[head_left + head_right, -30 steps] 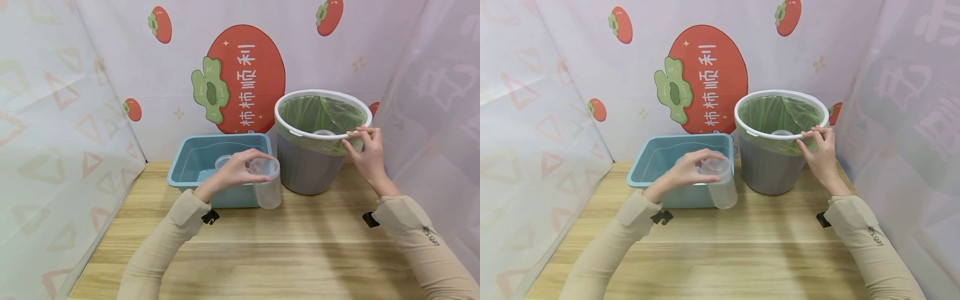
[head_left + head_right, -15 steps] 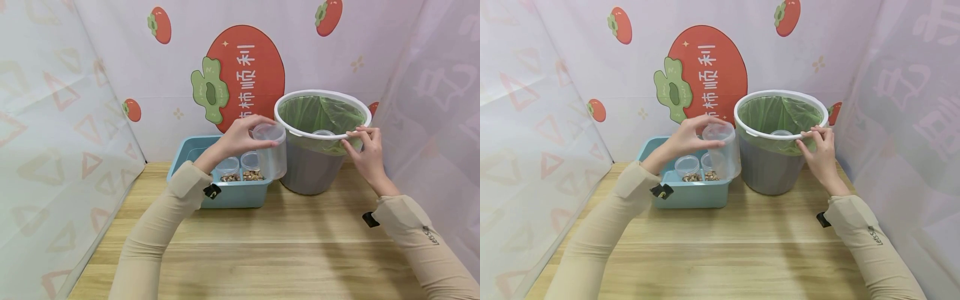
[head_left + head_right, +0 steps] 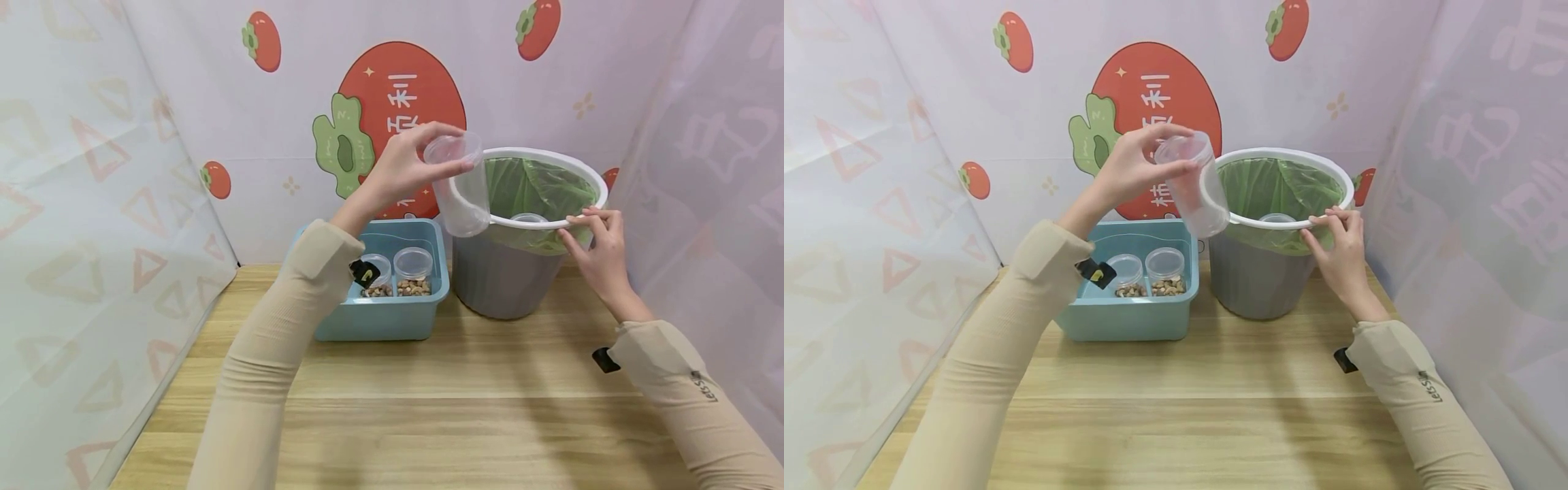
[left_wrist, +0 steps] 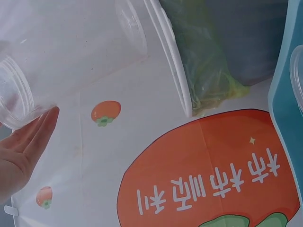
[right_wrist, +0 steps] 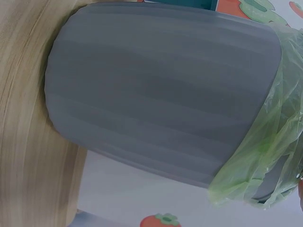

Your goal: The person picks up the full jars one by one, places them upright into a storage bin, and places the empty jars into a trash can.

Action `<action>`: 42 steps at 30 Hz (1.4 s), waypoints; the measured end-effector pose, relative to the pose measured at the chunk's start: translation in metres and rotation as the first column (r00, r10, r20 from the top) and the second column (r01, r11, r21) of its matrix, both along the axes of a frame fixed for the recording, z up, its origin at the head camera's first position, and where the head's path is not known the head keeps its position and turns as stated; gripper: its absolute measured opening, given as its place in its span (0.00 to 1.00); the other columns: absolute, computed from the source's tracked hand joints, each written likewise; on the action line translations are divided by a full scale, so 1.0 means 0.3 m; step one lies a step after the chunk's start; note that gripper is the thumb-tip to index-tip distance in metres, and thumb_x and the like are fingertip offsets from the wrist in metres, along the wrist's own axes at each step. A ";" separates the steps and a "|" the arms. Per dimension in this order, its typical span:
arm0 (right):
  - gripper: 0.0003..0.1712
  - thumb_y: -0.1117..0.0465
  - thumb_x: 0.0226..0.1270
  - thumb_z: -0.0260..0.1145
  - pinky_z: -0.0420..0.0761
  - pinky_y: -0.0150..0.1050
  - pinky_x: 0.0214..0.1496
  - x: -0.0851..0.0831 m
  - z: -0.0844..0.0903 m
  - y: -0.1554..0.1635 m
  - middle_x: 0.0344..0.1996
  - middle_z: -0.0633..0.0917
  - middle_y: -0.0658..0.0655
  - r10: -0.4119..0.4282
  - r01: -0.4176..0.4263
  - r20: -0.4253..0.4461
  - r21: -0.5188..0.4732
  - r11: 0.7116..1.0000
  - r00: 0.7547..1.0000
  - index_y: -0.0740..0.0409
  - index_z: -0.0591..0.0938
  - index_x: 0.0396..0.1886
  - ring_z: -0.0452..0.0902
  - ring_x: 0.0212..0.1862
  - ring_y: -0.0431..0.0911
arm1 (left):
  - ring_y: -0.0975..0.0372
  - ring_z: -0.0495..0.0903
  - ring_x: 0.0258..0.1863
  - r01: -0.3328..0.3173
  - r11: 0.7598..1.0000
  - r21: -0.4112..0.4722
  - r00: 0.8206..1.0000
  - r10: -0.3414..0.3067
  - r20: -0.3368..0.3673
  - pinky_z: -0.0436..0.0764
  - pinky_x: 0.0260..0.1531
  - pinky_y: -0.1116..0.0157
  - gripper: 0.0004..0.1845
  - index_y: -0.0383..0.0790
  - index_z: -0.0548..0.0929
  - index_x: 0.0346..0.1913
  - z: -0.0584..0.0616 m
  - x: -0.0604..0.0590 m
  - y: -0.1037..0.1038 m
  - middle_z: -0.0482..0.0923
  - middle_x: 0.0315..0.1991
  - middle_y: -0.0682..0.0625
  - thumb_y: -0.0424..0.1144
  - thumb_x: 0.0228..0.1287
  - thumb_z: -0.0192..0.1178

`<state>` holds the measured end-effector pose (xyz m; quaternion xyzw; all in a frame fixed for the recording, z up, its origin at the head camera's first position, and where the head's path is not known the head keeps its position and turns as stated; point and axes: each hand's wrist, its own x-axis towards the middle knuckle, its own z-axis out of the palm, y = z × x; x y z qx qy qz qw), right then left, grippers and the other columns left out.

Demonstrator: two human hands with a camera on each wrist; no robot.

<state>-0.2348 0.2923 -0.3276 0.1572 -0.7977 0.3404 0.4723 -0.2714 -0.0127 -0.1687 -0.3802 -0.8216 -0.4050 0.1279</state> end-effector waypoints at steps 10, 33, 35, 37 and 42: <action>0.16 0.83 0.39 0.66 0.58 0.42 0.60 -0.010 -0.007 -0.012 0.39 0.68 0.75 0.001 -0.002 -0.024 -0.041 0.999 1.000 0.74 0.76 0.32 0.62 0.48 0.67 | 0.69 0.66 0.52 -0.001 0.996 0.087 1.000 0.002 -0.003 0.67 0.48 0.74 0.29 0.44 0.71 0.57 0.002 -0.033 0.061 0.70 0.55 0.53 0.45 0.50 0.65; 0.16 0.78 0.41 0.68 0.59 0.42 0.59 -0.010 -0.014 0.001 0.40 0.69 0.72 -0.012 0.012 -0.007 0.001 1.000 1.000 0.71 0.78 0.34 0.63 0.49 0.63 | 0.63 0.65 0.55 0.007 1.000 0.002 1.000 -0.007 0.012 0.68 0.49 0.73 0.31 0.39 0.68 0.59 -0.224 -0.117 0.210 0.66 0.57 0.47 0.42 0.51 0.64; 0.16 0.78 0.40 0.69 0.59 0.42 0.59 -0.008 -0.014 -0.001 0.40 0.69 0.72 -0.006 0.006 -0.011 -0.004 1.000 1.000 0.71 0.78 0.34 0.63 0.49 0.63 | 0.63 0.64 0.57 -0.016 0.999 -0.041 1.000 0.017 0.020 0.66 0.52 0.72 0.31 0.39 0.68 0.59 -0.236 -0.114 0.208 0.65 0.58 0.47 0.43 0.52 0.63; 0.16 0.78 0.41 0.68 0.59 0.42 0.59 -0.007 -0.012 -0.001 0.40 0.69 0.73 -0.003 0.003 -0.009 0.003 1.000 1.000 0.71 0.78 0.35 0.63 0.50 0.63 | 0.63 0.62 0.59 -0.032 0.996 -0.077 0.999 0.035 0.031 0.64 0.54 0.71 0.30 0.40 0.68 0.59 -0.247 -0.107 0.198 0.64 0.59 0.48 0.44 0.54 0.62; 0.15 0.77 0.44 0.67 0.58 0.42 0.59 -0.004 -0.006 0.006 0.40 0.68 0.74 -0.011 0.011 0.008 0.033 0.999 1.000 0.73 0.77 0.35 0.62 0.50 0.64 | 0.60 0.65 0.57 -0.048 0.993 -0.110 0.998 0.051 0.030 0.67 0.52 0.69 0.25 0.40 0.69 0.58 -0.269 -0.086 0.158 0.65 0.57 0.46 0.41 0.56 0.60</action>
